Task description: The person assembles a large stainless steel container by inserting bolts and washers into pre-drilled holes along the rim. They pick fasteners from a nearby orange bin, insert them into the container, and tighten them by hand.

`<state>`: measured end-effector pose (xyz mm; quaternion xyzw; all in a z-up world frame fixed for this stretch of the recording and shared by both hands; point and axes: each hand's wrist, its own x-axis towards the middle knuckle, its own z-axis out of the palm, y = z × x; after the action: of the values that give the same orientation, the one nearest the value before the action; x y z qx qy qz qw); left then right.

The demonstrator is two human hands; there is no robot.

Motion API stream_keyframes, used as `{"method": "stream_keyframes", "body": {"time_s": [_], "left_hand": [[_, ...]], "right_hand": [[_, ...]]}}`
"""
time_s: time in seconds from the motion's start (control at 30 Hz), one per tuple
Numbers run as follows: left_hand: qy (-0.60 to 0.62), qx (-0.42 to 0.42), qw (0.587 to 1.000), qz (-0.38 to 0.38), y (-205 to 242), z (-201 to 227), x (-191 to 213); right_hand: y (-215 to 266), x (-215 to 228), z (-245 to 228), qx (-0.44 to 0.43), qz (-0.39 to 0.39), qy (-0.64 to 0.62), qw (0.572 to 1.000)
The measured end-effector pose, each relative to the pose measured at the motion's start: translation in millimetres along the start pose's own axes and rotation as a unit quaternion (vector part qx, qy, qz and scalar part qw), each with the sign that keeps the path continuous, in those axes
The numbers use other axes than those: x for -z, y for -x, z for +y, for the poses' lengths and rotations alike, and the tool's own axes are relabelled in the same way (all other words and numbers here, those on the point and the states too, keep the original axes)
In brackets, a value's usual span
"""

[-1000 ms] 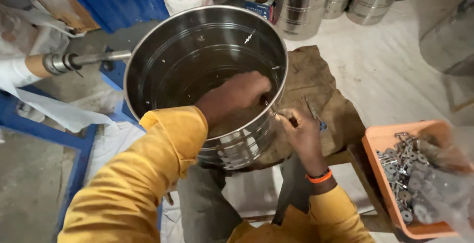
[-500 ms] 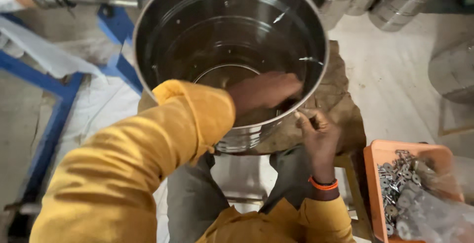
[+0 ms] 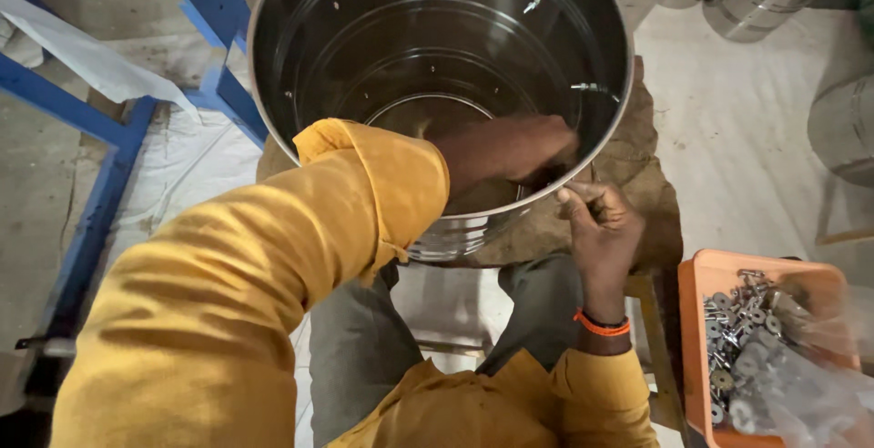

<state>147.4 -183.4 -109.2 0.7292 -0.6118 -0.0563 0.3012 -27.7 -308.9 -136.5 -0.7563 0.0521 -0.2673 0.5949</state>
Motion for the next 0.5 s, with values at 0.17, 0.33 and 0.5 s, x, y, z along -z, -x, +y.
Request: {"method": "stream_keyframes", "body": {"time_s": [0.17, 0.33, 0.5], "left_hand": [[0.027, 0.044, 0.999, -0.017, 0.6, 4.9, 2.1], [0.016, 0.048, 0.999, -0.017, -2.1, 10.1, -1.6], [-0.008, -0.05, 0.996, 0.068, -2.1, 0.4, -6.3]], "right_hand": [[-1.5, 3.3, -6.0, -0.057, 0.001, -0.002, 0.998], [-0.3, 7.2, -16.5, -0.071, -0.017, 0.032, 0.997], [-1.0, 5.2, -14.1, -0.039, -0.017, 0.034, 0.998]]}}
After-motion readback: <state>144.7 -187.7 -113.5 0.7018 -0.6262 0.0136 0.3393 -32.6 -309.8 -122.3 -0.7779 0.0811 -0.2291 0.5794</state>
